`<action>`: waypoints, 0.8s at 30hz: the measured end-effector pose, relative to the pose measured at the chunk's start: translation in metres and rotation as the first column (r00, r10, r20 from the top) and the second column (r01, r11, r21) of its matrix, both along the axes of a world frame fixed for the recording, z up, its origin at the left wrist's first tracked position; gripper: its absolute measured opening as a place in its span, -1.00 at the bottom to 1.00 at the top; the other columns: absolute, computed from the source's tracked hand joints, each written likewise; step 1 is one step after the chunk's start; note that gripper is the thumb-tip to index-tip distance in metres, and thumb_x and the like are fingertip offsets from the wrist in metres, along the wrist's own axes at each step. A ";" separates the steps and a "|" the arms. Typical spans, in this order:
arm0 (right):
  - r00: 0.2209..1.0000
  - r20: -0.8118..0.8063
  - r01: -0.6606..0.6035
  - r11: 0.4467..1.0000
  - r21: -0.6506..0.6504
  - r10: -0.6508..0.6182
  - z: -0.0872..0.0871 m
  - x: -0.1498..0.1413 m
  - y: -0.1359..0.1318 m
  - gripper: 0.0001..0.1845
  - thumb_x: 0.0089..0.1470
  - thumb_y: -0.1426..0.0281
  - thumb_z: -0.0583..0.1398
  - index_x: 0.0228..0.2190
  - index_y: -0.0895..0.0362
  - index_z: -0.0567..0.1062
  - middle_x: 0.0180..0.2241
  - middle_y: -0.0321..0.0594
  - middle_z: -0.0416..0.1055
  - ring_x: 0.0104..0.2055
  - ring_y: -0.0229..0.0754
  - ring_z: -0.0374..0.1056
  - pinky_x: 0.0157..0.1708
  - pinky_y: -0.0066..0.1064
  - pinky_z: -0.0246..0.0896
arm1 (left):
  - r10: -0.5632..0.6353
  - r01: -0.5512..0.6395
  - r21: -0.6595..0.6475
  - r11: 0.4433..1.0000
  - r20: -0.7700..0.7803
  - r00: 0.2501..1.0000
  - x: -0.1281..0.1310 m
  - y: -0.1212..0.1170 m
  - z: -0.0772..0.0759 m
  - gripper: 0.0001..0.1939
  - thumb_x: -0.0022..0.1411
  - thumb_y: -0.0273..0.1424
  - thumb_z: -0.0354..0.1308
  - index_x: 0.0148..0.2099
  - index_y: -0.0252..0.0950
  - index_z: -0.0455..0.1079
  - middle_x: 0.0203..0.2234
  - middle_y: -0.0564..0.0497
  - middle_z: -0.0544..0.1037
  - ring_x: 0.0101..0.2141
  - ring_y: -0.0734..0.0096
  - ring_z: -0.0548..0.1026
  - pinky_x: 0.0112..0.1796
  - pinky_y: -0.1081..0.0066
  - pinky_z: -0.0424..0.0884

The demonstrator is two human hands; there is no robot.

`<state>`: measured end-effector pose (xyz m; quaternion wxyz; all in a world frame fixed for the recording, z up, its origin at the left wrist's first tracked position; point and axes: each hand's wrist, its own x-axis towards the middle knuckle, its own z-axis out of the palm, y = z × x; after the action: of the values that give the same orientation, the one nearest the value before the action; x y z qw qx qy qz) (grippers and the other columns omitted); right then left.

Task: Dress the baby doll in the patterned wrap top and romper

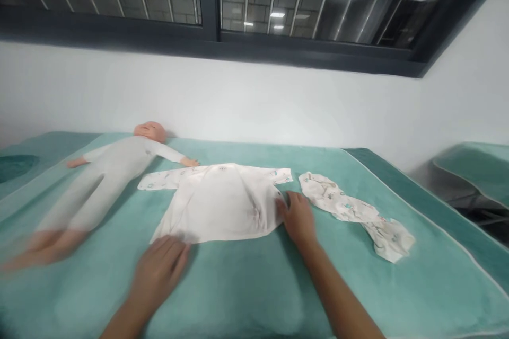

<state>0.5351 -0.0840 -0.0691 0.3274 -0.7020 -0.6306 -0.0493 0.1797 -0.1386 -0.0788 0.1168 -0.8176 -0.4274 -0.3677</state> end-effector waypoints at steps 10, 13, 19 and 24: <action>1.000 0.015 0.016 1.000 0.027 -0.016 -0.004 0.008 -0.005 -0.70 0.20 0.23 0.06 -0.17 0.12 0.47 -0.27 -0.13 0.45 -0.27 -0.07 0.40 -0.28 -0.24 0.29 | 0.098 -0.075 -0.091 0.993 0.277 0.956 -0.038 0.010 0.022 -0.79 0.37 -0.40 0.00 -0.34 -0.24 0.35 -0.47 0.03 0.49 -0.42 0.39 0.46 -0.34 0.40 0.39; 0.992 -0.008 -0.123 0.987 0.100 0.124 0.001 -0.010 0.003 -0.75 0.22 0.26 0.07 -0.16 0.10 0.44 -0.16 -0.06 0.44 -0.11 -0.01 0.38 -0.10 -0.14 0.30 | 0.362 -0.324 -0.175 0.930 0.274 0.891 -0.099 0.040 0.044 -0.77 0.35 -0.24 0.00 -0.20 -0.23 0.40 -0.28 -0.07 0.55 -0.23 0.21 0.50 -0.13 0.22 0.44; 0.846 -0.382 -0.415 0.909 -0.035 0.371 0.021 -0.131 0.083 -0.62 0.21 0.16 0.08 -0.02 0.07 0.39 0.04 -0.09 0.40 0.11 -0.03 0.31 0.15 -0.13 0.19 | 0.772 -0.589 -0.563 0.580 0.150 0.618 -0.200 0.104 0.080 -0.31 0.21 -0.09 0.01 0.23 -0.49 0.24 0.17 -0.42 0.30 0.19 -0.25 0.24 0.12 -0.10 0.23; 0.745 -0.580 -0.505 0.847 -0.168 0.329 0.033 -0.275 0.203 -0.45 0.25 0.17 0.01 0.17 0.20 0.26 0.21 0.02 0.27 0.23 -0.07 0.24 0.20 -0.25 0.13 | 0.761 -0.063 -0.900 0.431 0.325 0.562 -0.220 0.134 0.098 -0.38 0.17 -0.01 0.06 0.07 -0.40 0.40 -0.03 -0.27 0.55 -0.06 -0.03 0.54 -0.12 0.16 0.49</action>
<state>0.2598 0.1188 -0.0364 0.3747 -0.5692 -0.6568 0.3229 -0.0408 -0.0050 0.0194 -0.3490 -0.4148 -0.7587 -0.3612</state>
